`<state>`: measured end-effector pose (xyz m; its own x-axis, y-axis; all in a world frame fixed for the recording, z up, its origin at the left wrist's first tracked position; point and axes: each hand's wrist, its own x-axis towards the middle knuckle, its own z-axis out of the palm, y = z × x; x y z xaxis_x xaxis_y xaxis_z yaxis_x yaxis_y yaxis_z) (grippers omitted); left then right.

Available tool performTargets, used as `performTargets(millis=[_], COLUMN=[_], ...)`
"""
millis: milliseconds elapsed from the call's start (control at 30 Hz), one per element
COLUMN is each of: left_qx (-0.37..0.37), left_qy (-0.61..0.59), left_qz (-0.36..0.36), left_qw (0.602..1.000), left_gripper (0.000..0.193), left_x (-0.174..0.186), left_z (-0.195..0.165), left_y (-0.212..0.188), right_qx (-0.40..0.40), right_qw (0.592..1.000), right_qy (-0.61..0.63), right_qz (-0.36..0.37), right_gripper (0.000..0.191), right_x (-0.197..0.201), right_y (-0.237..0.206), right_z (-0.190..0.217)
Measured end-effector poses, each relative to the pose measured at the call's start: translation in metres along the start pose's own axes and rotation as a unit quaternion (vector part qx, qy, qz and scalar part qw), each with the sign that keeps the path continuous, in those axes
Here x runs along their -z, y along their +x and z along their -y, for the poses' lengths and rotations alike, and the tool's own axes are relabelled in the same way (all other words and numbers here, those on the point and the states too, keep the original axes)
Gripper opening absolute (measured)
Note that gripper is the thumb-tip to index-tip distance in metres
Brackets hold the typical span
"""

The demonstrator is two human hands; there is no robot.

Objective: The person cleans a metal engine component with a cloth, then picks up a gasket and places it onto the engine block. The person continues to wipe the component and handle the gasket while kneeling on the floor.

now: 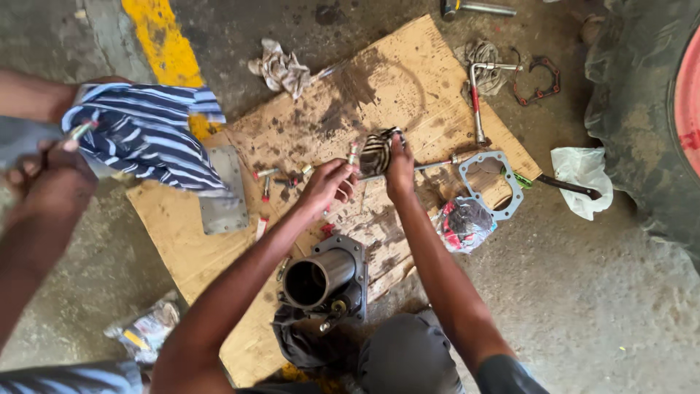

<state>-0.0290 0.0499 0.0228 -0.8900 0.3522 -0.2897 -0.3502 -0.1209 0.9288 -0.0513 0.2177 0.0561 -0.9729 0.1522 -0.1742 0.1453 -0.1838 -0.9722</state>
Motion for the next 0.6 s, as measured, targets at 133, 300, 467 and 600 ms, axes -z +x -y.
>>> performTargets(millis=[133,300,467,600], left_qx=[0.061,0.035,0.008,-0.004], left_qy=[0.226,0.166,0.37,0.193], left_qz=[-0.034,0.111,-0.042,-0.006], left_qw=[0.972,0.979,0.928,0.981], left_gripper=[0.029,0.023,0.044,0.045], left_x=[-0.002,0.01,0.015,0.0], left_z=[-0.001,-0.012,-0.036,-0.033], left_y=[0.012,0.014,0.004,0.004], right_qx=[-0.089,-0.019,0.084,0.148], right_qw=[0.99,0.984,0.947,0.878], right_qy=[-0.045,-0.122,-0.215,-0.36], right_qz=[0.102,0.127,0.226,0.279], right_gripper=[0.058,0.042,0.03,0.029], right_x=[-0.015,-0.005,0.019,0.023], right_y=[-0.023,-0.017,-0.013,-0.018], right_z=[-0.006,-0.011,-0.008,-0.003])
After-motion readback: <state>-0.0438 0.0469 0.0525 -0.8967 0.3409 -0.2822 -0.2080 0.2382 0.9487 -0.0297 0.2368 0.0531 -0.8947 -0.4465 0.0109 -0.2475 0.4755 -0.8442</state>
